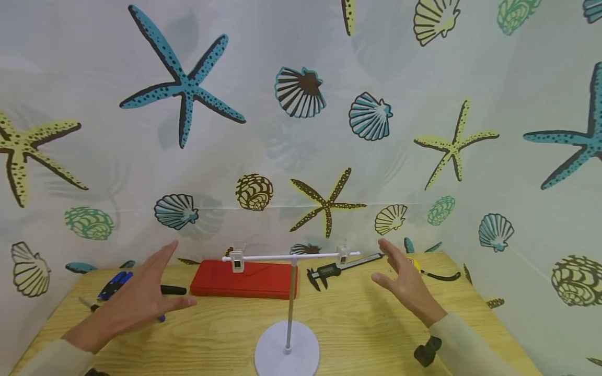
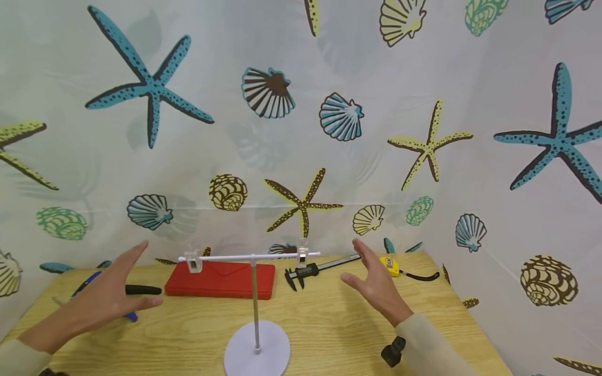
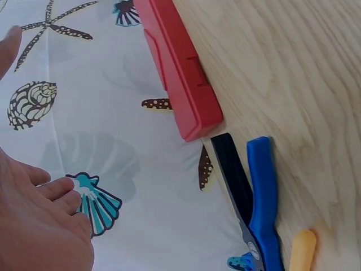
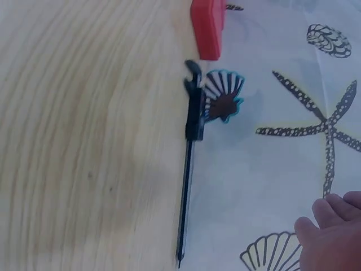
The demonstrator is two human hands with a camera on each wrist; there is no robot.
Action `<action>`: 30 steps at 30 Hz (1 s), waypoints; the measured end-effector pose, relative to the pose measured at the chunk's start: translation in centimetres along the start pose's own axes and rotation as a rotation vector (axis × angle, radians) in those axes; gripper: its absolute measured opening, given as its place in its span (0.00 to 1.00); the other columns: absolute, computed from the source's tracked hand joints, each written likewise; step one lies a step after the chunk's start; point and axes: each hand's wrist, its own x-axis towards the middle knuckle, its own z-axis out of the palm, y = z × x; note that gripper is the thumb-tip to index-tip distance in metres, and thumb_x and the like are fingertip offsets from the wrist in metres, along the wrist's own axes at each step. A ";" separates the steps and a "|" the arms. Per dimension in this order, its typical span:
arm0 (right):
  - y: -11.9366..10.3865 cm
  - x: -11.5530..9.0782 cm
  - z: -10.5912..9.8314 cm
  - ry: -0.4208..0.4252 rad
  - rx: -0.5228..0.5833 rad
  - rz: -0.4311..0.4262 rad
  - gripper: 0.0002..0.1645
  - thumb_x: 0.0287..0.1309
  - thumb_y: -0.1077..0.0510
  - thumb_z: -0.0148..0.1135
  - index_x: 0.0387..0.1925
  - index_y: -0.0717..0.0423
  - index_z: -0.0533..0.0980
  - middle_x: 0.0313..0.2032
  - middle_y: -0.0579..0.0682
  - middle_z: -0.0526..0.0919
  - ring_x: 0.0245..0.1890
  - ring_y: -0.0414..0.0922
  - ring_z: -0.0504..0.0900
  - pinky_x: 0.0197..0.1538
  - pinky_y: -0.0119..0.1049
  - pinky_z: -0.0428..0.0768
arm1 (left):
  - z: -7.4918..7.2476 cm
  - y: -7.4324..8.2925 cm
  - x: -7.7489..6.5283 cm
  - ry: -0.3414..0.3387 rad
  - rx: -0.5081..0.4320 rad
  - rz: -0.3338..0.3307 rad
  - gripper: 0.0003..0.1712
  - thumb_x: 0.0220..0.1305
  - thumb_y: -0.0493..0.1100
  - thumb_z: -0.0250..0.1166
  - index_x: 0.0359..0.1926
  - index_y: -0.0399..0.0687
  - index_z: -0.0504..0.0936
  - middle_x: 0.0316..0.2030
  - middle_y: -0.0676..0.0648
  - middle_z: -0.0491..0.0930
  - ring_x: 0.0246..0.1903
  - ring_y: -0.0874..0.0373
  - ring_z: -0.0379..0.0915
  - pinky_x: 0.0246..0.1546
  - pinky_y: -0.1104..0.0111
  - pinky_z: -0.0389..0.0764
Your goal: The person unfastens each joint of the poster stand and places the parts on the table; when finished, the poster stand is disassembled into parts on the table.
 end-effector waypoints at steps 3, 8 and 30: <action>-0.9 0.1 0.2 -0.014 0.099 -0.011 0.45 0.70 0.55 0.60 0.80 0.45 0.49 0.80 0.55 0.55 0.79 0.57 0.56 0.76 0.50 0.58 | -0.4 0.5 0.0 0.002 -0.024 0.011 0.71 0.56 0.70 0.69 0.81 0.43 0.35 0.77 0.27 0.47 0.71 0.24 0.51 0.60 0.25 0.62; -2.8 0.2 0.6 -0.054 0.288 -0.013 0.41 0.73 0.55 0.56 0.80 0.48 0.50 0.78 0.57 0.57 0.79 0.59 0.56 0.75 0.39 0.65 | -1.2 1.9 0.0 0.024 -0.009 0.027 0.70 0.57 0.70 0.68 0.81 0.46 0.35 0.77 0.28 0.47 0.70 0.25 0.54 0.56 0.26 0.66; -9.3 1.2 3.9 -0.117 0.631 -0.184 0.45 0.65 0.50 0.66 0.76 0.60 0.58 0.72 0.49 0.70 0.70 0.37 0.72 0.71 0.26 0.68 | -3.9 8.5 -0.2 0.106 -0.152 0.146 0.64 0.55 0.64 0.72 0.81 0.57 0.44 0.79 0.37 0.49 0.74 0.31 0.51 0.60 0.23 0.58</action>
